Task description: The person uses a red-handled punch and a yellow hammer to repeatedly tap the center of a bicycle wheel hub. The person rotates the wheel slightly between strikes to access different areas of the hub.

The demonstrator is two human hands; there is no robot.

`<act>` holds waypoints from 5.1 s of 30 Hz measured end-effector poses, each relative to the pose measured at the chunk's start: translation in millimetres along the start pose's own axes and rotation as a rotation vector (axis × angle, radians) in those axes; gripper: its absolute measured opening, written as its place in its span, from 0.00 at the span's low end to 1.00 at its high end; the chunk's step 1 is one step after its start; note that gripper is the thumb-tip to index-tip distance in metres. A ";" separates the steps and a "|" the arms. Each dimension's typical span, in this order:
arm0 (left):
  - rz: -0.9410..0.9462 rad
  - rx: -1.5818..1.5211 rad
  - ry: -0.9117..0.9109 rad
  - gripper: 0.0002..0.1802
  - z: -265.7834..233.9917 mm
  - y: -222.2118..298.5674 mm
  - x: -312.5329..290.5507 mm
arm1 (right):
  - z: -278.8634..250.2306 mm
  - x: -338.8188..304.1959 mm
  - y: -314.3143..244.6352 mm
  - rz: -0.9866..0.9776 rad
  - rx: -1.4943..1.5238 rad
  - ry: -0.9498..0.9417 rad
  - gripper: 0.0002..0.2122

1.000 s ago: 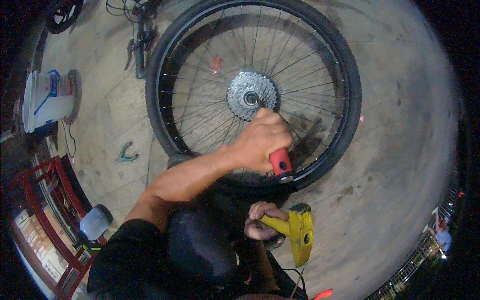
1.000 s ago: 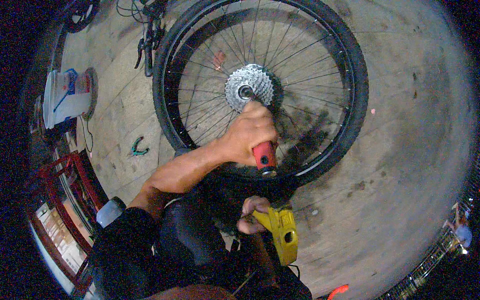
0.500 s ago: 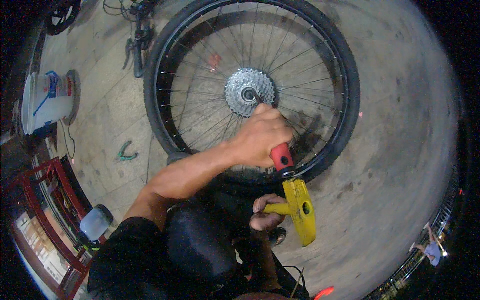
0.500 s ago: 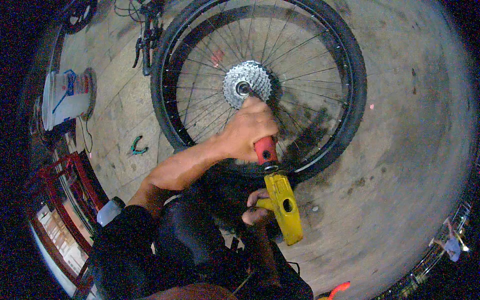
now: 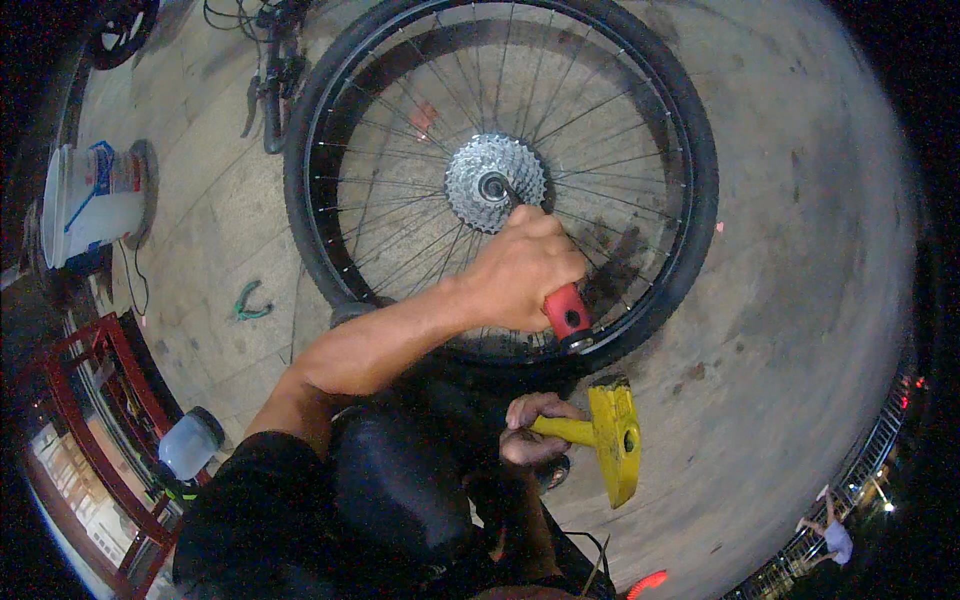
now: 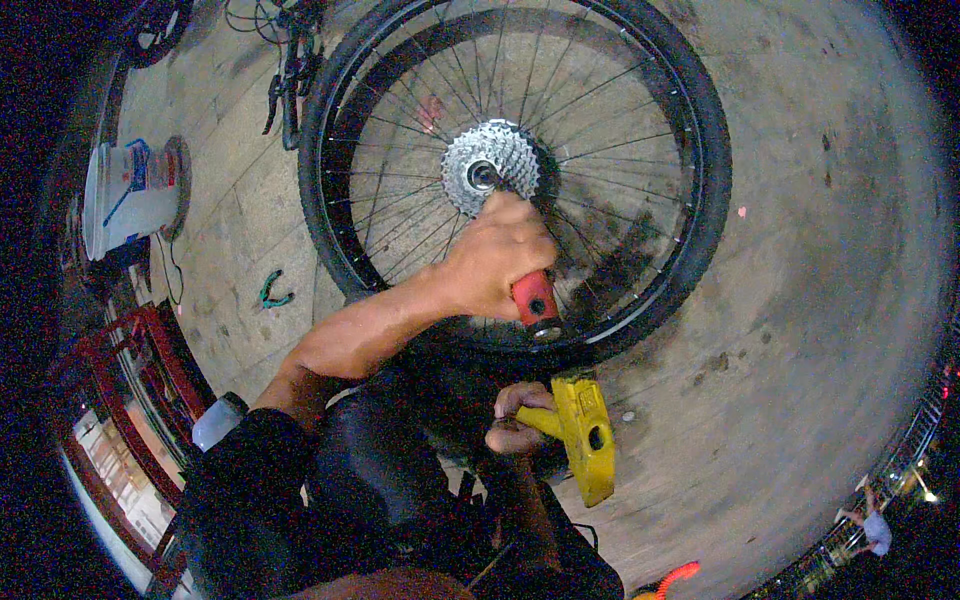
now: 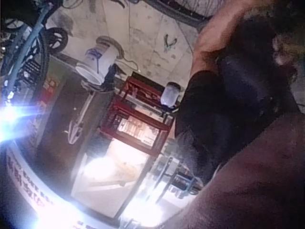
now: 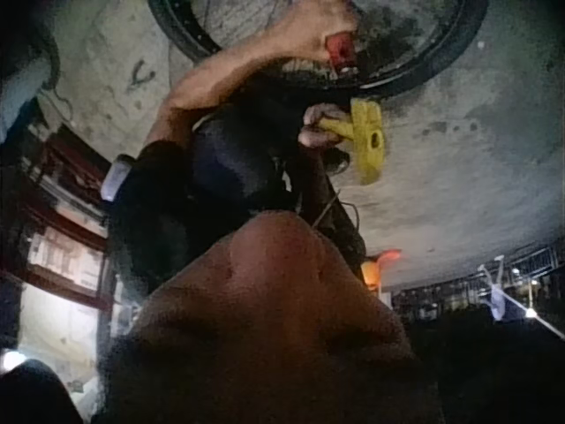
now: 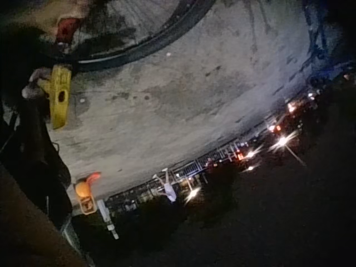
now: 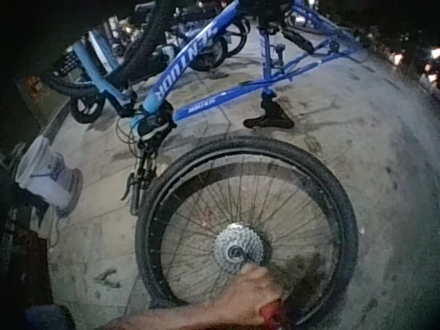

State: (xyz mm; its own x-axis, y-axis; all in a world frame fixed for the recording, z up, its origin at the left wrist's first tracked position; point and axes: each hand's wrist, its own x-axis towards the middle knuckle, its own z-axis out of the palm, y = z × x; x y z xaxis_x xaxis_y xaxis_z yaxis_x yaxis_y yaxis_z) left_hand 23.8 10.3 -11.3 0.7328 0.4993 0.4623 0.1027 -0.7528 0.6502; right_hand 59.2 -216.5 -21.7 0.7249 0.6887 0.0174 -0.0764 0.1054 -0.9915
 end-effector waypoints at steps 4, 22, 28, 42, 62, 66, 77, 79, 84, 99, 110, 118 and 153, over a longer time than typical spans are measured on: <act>-0.034 -0.014 0.065 0.19 -1.0 0.5 -1.1 | -13.7 2.8 -9.1 0.256 -0.061 -0.057 0.29; -0.120 0.072 0.033 0.14 -0.6 7.6 6.4 | -4.4 14.5 -18.5 0.214 -0.086 -0.046 0.28; -0.070 0.047 0.090 0.16 3.5 5.7 7.6 | -10.1 13.8 -11.8 0.209 -0.062 -0.005 0.25; -0.119 0.018 -0.020 0.15 -6.7 7.4 4.7 | 4.6 23.5 -23.5 0.149 -0.077 0.067 0.30; -0.099 0.062 0.068 0.16 4.1 7.5 5.4 | -0.6 18.2 -15.9 0.166 -0.014 0.057 0.31; -0.120 0.036 0.091 0.13 4.9 10.8 7.4 | -12.3 17.7 -15.5 0.153 -0.151 -0.054 0.31; -0.164 0.055 0.098 0.12 3.6 11.0 10.0 | -8.6 20.7 -18.0 0.180 0.011 -0.042 0.21; -0.163 0.052 0.098 0.12 3.4 12.0 12.5 | -9.7 24.5 -27.9 0.368 0.012 -0.005 0.22; -0.176 0.060 0.163 0.12 6.8 10.9 9.2 | -9.6 30.6 -20.8 0.291 -0.107 -0.047 0.30; -0.173 0.126 0.173 0.11 13.1 9.7 14.5 | -12.0 36.4 -21.5 0.243 0.082 0.022 0.34; -0.141 0.037 0.202 0.15 10.6 7.3 8.8 | -14.5 44.7 -25.5 0.313 0.136 -0.036 0.29; -0.196 0.037 0.180 0.16 11.0 5.0 16.6 | -0.4 39.2 -26.6 0.255 -0.050 -0.012 0.28; -0.072 0.020 0.262 0.18 14.6 4.2 -0.5 | -13.8 22.0 -22.1 0.143 -0.118 -0.061 0.30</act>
State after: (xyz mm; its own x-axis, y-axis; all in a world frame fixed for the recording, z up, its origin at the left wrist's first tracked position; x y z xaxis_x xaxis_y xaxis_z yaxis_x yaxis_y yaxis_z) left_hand 33.6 0.7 -17.6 0.5245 0.6436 0.5574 0.1633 -0.7186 0.6760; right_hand 86.3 -213.5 -1.2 0.6691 0.7333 -0.1208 -0.0921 -0.0794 -0.9926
